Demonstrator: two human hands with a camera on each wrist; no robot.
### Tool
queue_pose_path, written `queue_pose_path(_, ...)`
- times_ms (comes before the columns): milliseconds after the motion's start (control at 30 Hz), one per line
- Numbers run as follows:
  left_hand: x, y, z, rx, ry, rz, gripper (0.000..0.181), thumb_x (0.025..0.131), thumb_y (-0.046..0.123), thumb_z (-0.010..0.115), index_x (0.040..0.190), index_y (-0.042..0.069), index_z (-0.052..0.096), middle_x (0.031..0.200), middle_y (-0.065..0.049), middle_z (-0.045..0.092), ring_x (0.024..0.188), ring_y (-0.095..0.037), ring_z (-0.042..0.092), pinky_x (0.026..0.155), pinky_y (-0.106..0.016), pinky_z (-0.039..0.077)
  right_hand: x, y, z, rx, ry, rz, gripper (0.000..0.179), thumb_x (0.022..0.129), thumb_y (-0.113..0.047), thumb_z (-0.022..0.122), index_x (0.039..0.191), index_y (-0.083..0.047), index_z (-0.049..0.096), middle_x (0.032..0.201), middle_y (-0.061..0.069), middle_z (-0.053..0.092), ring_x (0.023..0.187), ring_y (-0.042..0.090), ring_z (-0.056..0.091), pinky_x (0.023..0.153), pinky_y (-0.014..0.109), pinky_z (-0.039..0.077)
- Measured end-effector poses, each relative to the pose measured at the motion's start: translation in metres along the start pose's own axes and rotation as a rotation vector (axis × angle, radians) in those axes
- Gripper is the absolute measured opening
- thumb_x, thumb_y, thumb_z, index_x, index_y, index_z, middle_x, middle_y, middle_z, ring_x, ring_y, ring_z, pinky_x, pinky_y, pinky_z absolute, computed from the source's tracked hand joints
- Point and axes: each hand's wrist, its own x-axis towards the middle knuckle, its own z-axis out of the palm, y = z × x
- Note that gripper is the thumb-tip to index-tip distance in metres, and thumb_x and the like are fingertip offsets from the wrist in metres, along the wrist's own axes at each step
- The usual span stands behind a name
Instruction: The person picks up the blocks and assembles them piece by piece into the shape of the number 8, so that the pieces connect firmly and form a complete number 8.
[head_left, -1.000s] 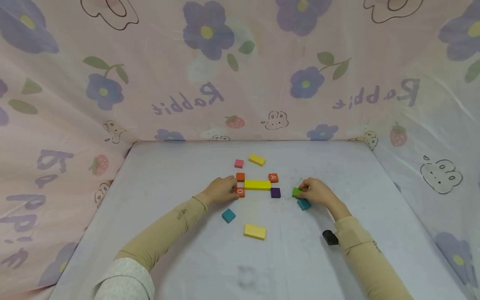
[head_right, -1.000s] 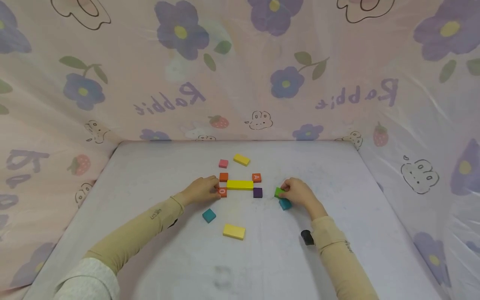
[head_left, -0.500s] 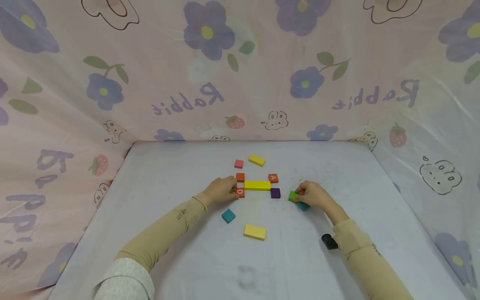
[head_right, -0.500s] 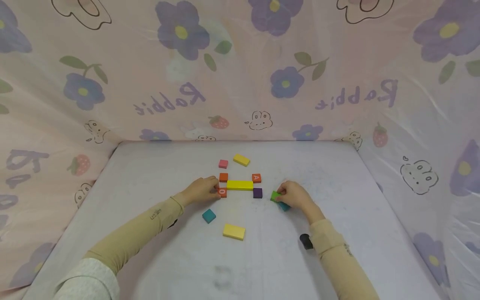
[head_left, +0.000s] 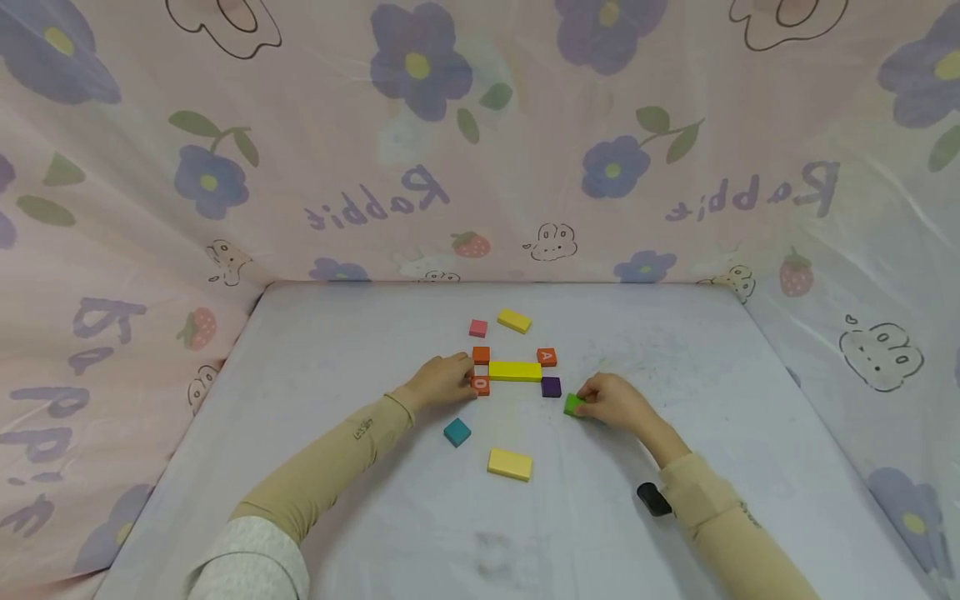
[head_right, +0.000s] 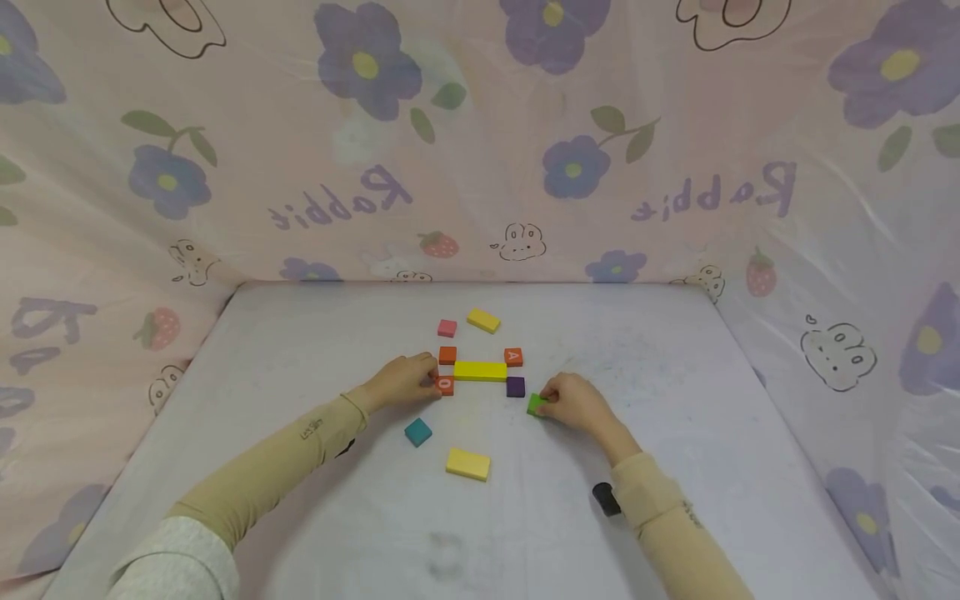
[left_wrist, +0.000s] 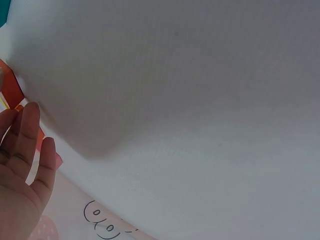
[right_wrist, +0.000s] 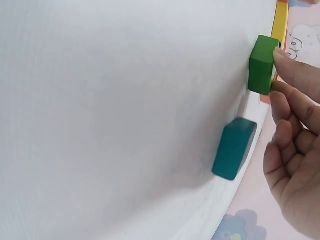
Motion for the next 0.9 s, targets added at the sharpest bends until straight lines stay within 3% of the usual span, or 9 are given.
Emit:
queue_pose_path(200, -0.001, -0.001, -0.001, -0.012, 0.001, 0.023, 0.027, 0.082, 0.029, 0.07, 0.093, 0.008, 0.057, 0.085, -0.001, 0.057, 0.07, -0.013, 0.048, 0.065, -0.028, 0.043, -0.002, -0.008, 0.008, -0.036, 0.008, -0.03, 0.024, 0.076, -0.019, 0.075, 0.093, -0.003, 0.071, 0.081, 0.003, 0.065, 0.069, 0.012, 0.051, 0.061, 0.025, 0.043)
queue_pose_path(467, 0.0, 0.0, 0.001, 0.005, -0.02, -0.024, 0.027, 0.083, 0.032, 0.069, 0.097, 0.011, 0.058, 0.09, 0.001, 0.058, 0.074, -0.011, 0.049, 0.07, -0.027, 0.043, -0.001, -0.017, 0.016, -0.081, 0.051, -0.057, 0.023, 0.075, -0.021, 0.076, 0.09, -0.004, 0.072, 0.075, 0.001, 0.062, 0.066, 0.011, 0.048, 0.06, 0.025, 0.041)
queue_pose_path(667, -0.001, 0.001, 0.0, 0.011, -0.004, -0.011, 0.027, 0.083, 0.032, 0.069, 0.095, 0.012, 0.057, 0.088, 0.001, 0.057, 0.071, -0.011, 0.047, 0.067, -0.026, 0.043, 0.001, -0.024, 0.022, -0.084, 0.063, -0.027, 0.023, 0.076, -0.023, 0.076, 0.091, -0.005, 0.072, 0.073, 0.0, 0.061, 0.064, 0.011, 0.047, 0.058, 0.024, 0.038)
queue_pose_path(900, -0.002, 0.002, -0.001, 0.01, -0.007, -0.006, 0.029, 0.083, 0.032, 0.069, 0.098, 0.01, 0.058, 0.09, 0.0, 0.058, 0.073, -0.011, 0.048, 0.069, -0.028, 0.044, 0.001, -0.034, 0.025, -0.093, 0.095, 0.014, 0.024, 0.076, -0.024, 0.076, 0.09, -0.005, 0.072, 0.077, 0.003, 0.064, 0.066, 0.012, 0.051, 0.061, 0.026, 0.043)
